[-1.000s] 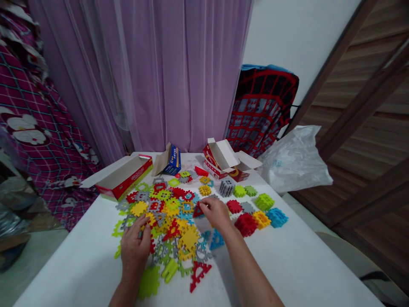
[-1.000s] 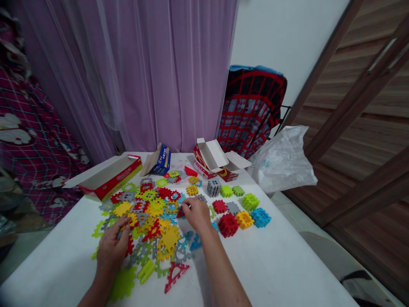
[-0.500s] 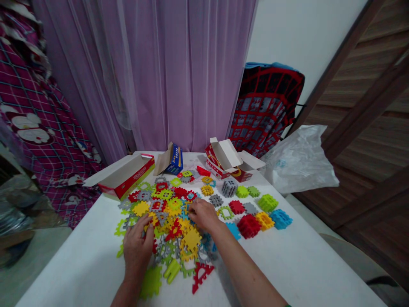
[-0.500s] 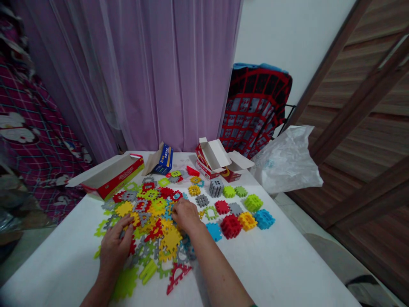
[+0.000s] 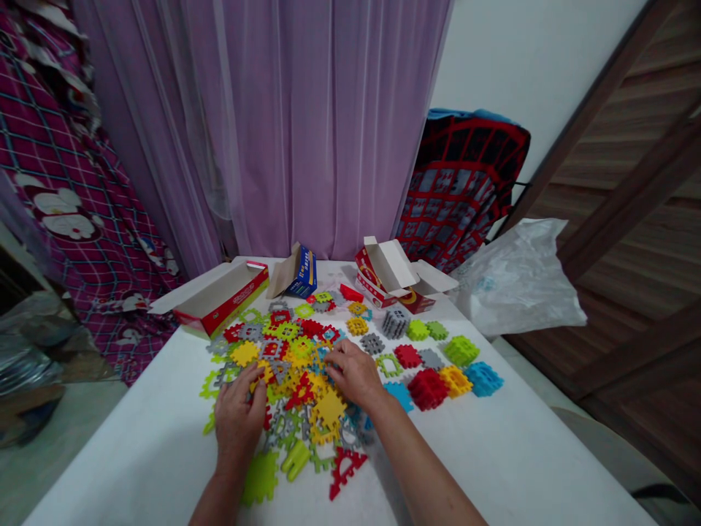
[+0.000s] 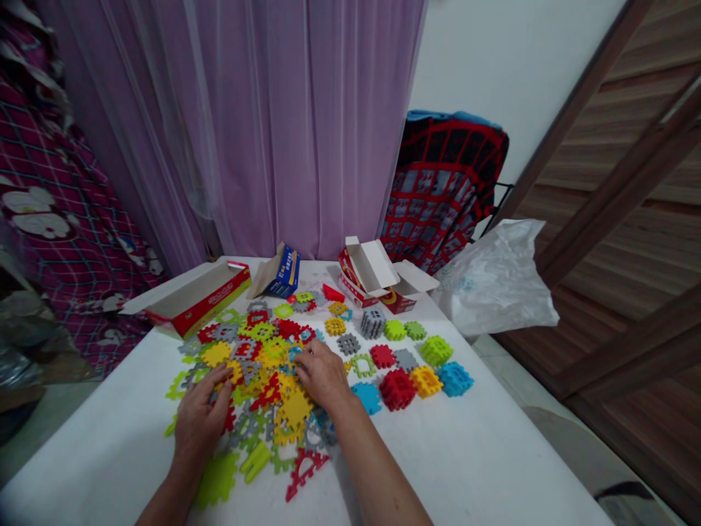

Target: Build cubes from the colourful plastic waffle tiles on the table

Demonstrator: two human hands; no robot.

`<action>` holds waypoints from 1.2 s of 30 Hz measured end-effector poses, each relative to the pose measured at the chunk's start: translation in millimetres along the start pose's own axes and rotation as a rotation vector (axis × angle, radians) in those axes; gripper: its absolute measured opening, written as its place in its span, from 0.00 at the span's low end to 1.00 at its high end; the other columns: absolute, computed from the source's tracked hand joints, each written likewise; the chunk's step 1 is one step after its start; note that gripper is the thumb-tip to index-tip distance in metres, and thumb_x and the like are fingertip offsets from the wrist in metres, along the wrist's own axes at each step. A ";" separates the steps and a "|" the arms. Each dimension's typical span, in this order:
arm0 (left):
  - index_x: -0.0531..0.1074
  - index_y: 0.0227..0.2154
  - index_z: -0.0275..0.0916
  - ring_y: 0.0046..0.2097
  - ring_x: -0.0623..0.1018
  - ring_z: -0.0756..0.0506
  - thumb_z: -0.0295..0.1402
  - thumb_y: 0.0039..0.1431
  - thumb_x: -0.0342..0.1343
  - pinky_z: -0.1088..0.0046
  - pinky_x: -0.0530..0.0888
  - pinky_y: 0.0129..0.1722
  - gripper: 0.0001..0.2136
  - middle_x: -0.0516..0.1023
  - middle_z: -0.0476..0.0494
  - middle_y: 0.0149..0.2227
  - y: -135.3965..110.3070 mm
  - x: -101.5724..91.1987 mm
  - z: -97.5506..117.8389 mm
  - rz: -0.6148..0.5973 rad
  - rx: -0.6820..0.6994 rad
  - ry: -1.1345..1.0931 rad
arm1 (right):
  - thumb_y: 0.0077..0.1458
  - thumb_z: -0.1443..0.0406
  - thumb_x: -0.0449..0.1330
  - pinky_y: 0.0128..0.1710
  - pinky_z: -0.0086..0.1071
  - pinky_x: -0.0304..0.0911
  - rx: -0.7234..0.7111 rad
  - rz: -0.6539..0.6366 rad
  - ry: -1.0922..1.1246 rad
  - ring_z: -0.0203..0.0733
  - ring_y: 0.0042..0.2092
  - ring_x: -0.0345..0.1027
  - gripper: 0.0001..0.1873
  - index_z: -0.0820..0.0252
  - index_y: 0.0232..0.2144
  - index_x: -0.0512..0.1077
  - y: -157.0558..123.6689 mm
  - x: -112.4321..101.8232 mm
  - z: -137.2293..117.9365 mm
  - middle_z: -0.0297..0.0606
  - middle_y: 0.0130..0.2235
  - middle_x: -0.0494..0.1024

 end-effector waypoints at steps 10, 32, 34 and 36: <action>0.75 0.39 0.44 0.51 0.77 0.39 0.38 0.59 0.47 0.50 0.64 0.57 0.12 0.80 0.41 0.48 -0.1 0.0 -0.1 0.008 0.009 -0.010 | 0.58 0.59 0.55 0.43 0.30 0.60 0.377 0.177 0.049 0.41 0.42 0.69 0.10 0.56 0.33 0.74 6.8 -22.4 19.2 0.38 0.41 0.76; 0.75 0.39 0.42 0.51 0.78 0.37 0.37 0.60 0.46 0.48 0.65 0.55 0.13 0.80 0.39 0.49 -0.7 0.4 1.6 0.005 0.019 0.017 | 0.58 0.58 0.54 0.44 0.34 0.62 0.548 -0.018 -0.186 0.45 0.46 0.71 0.15 0.54 0.44 0.73 23.9 -18.5 63.6 0.42 0.46 0.78; 0.75 0.39 0.42 0.50 0.78 0.37 0.37 0.60 0.46 0.47 0.65 0.55 0.13 0.80 0.38 0.49 -1.0 -0.5 2.2 0.004 0.022 0.018 | 0.57 0.52 0.54 0.42 0.36 0.62 0.561 -0.029 -0.223 0.48 0.46 0.72 0.20 0.57 0.45 0.72 26.1 -14.5 58.2 0.45 0.46 0.78; 0.75 0.39 0.42 0.50 0.78 0.36 0.37 0.59 0.46 0.47 0.66 0.55 0.13 0.80 0.37 0.48 -1.4 -1.8 2.9 0.003 0.028 0.017 | 0.55 0.48 0.55 0.41 0.38 0.63 0.532 -0.031 -0.251 0.52 0.46 0.72 0.27 0.62 0.47 0.71 32.1 -9.7 47.4 0.49 0.48 0.76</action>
Point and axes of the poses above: each hand's wrist, its own y-axis towards the middle knuckle, its own x-axis out of the palm, z = x × y, the point moved 9 cm from there along y, towards the middle knuckle
